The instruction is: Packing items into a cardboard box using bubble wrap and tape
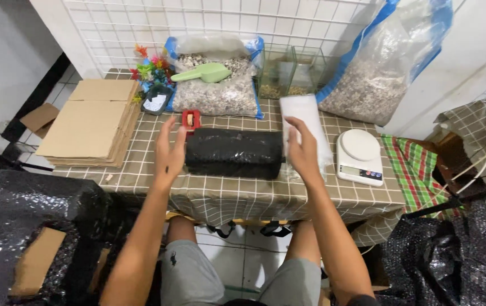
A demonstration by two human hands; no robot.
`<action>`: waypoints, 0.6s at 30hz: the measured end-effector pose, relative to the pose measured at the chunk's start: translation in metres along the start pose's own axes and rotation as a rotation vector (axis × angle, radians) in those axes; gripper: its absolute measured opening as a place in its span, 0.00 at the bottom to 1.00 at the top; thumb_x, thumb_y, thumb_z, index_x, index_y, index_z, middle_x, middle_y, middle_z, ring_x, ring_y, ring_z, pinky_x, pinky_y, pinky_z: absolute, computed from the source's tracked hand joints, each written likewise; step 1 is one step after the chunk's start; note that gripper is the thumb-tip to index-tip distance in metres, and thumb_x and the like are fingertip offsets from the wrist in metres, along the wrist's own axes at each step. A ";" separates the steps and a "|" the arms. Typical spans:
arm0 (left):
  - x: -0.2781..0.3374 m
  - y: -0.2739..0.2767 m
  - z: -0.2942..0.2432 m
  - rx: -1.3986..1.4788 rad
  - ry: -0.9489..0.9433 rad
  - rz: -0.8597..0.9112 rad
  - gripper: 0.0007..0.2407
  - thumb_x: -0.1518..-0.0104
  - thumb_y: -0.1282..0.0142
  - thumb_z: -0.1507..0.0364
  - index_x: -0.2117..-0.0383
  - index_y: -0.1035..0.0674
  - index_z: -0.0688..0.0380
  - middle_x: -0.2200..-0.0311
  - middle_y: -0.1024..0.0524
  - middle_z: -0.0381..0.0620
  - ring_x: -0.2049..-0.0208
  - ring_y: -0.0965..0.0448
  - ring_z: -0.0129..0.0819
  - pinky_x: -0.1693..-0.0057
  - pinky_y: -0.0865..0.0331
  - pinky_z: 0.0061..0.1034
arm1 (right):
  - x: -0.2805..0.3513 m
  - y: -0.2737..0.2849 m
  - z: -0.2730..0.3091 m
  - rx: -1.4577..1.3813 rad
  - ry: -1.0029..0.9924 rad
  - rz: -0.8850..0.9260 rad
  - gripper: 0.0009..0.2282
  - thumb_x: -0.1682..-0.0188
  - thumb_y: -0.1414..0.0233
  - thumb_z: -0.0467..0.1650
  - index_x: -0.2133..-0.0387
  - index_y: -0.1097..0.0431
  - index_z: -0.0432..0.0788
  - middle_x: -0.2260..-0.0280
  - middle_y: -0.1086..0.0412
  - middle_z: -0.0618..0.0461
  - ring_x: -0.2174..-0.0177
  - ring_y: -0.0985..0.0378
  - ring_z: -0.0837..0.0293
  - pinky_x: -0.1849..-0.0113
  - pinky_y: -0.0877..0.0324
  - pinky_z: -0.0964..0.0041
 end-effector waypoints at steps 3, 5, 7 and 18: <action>0.021 0.013 -0.006 0.037 -0.078 -0.048 0.21 0.32 0.51 0.67 0.37 0.33 0.67 0.42 0.32 0.74 0.37 0.37 0.70 0.32 0.49 0.55 | 0.028 0.008 -0.003 -0.071 -0.178 -0.083 0.13 0.41 0.58 0.27 0.46 0.31 0.38 0.52 0.27 0.34 0.46 0.28 0.36 0.43 0.37 0.41; 0.024 0.012 -0.004 0.034 -0.028 -0.028 0.24 0.34 0.50 0.65 0.36 0.36 0.68 0.42 0.33 0.75 0.37 0.38 0.71 0.33 0.48 0.57 | 0.046 0.000 -0.025 -0.087 -0.314 -0.103 0.15 0.40 0.58 0.31 0.44 0.33 0.38 0.53 0.26 0.35 0.49 0.25 0.38 0.46 0.35 0.42; 0.024 0.004 0.004 0.035 0.024 -0.011 0.27 0.35 0.48 0.63 0.35 0.38 0.68 0.41 0.35 0.76 0.37 0.38 0.72 0.33 0.47 0.58 | 0.062 -0.010 -0.049 -0.099 -0.448 -0.122 0.17 0.40 0.58 0.35 0.42 0.34 0.39 0.54 0.25 0.36 0.51 0.23 0.41 0.48 0.32 0.43; 0.008 -0.063 0.115 0.033 0.480 0.133 0.30 0.40 0.46 0.49 0.36 0.30 0.52 0.41 0.29 0.60 0.37 0.32 0.54 0.35 0.38 0.46 | 0.077 -0.044 -0.113 -0.099 -0.645 -0.260 0.17 0.44 0.48 0.41 0.51 0.27 0.41 0.76 0.29 0.51 0.72 0.27 0.56 0.69 0.33 0.60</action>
Point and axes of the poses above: each hand's wrist, its own x-axis away from the middle knuckle, its own y-axis out of the back of the hand, z = x × y, the point moved 8 cm from there along -x, towards the middle knuckle
